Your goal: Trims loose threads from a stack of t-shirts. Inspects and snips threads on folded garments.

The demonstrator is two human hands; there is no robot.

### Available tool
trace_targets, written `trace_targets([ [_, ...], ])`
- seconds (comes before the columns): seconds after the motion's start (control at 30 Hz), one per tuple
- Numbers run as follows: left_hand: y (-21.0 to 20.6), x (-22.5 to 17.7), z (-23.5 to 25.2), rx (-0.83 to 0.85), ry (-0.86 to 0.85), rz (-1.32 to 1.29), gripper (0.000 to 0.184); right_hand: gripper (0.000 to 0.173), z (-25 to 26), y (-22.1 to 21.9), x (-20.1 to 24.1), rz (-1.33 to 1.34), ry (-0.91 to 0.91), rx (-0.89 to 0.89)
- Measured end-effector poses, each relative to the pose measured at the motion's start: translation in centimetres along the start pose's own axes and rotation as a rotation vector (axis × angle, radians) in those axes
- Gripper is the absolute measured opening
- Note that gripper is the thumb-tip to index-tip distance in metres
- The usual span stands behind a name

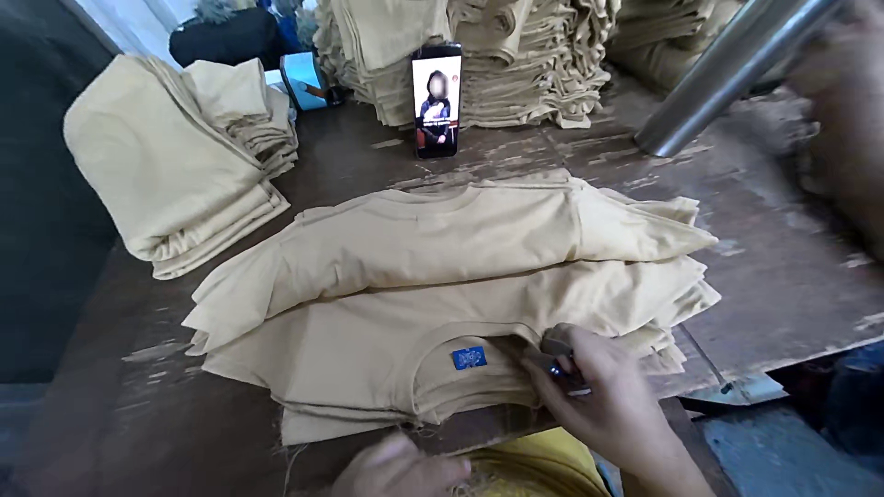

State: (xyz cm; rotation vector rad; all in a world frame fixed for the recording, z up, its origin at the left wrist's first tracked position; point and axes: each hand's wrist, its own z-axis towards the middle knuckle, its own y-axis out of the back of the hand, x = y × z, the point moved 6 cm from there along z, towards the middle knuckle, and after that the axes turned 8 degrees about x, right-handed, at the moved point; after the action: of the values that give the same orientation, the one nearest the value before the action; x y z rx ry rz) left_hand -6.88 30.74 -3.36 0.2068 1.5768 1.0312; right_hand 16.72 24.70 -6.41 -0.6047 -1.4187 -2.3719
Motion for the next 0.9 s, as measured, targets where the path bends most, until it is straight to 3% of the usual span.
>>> trace_targets([
  [0.1, 0.2, 1.5, 3.3, -0.383, 0.186, 0.293, 0.050, 0.010, -0.6, 1.1, 0.3, -0.019, 0.072, -0.116],
  [0.17, 0.1, 3.7, 4.1, -0.346, 0.354, 0.364, 0.054, 0.010, -1.0, 1.7, 0.3, -0.034, 0.158, -0.151],
  [0.27, 1.3, 4.4, 2.7, -0.227, 0.459, 0.286, 0.038, 0.007, -1.7, 0.3, 0.6, -0.083, 0.288, -0.030],
  [0.33, 2.0, 4.4, 2.0, -0.284, 0.405, 0.265, 0.028, 0.005, -2.2, -1.4, 0.9, -0.107, 0.302, 0.057],
  [0.4, 2.2, 4.8, 1.9, -0.490, 0.228, 0.113, 0.025, 0.003, -2.1, -2.1, 1.0, -0.119, 0.292, 0.121],
  [0.47, 1.8, 5.8, 2.5, -0.619, 0.078, -0.306, 0.019, 0.007, -1.7, -1.9, 0.9, -0.076, 0.274, 0.176],
  [0.53, 0.8, 6.8, 3.4, -0.624, 0.079, -0.837, 0.016, 0.013, -1.3, -1.6, 1.0, -0.046, 0.265, 0.201],
  [0.6, 0.1, 7.1, 3.9, -0.593, 0.089, -1.175, 0.017, 0.016, -0.8, -1.2, 1.5, -0.014, 0.262, 0.189],
  [0.7, -0.2, 7.0, 3.8, -0.583, 0.042, -1.220, 0.036, 0.023, 0.0, -1.0, 3.1, 0.226, 0.265, 0.179],
  [0.9, -1.4, 6.5, 2.2, -0.592, -0.097, -0.951, 0.022, 0.025, 3.6, -3.9, 7.0, 0.494, 0.340, 0.076],
])
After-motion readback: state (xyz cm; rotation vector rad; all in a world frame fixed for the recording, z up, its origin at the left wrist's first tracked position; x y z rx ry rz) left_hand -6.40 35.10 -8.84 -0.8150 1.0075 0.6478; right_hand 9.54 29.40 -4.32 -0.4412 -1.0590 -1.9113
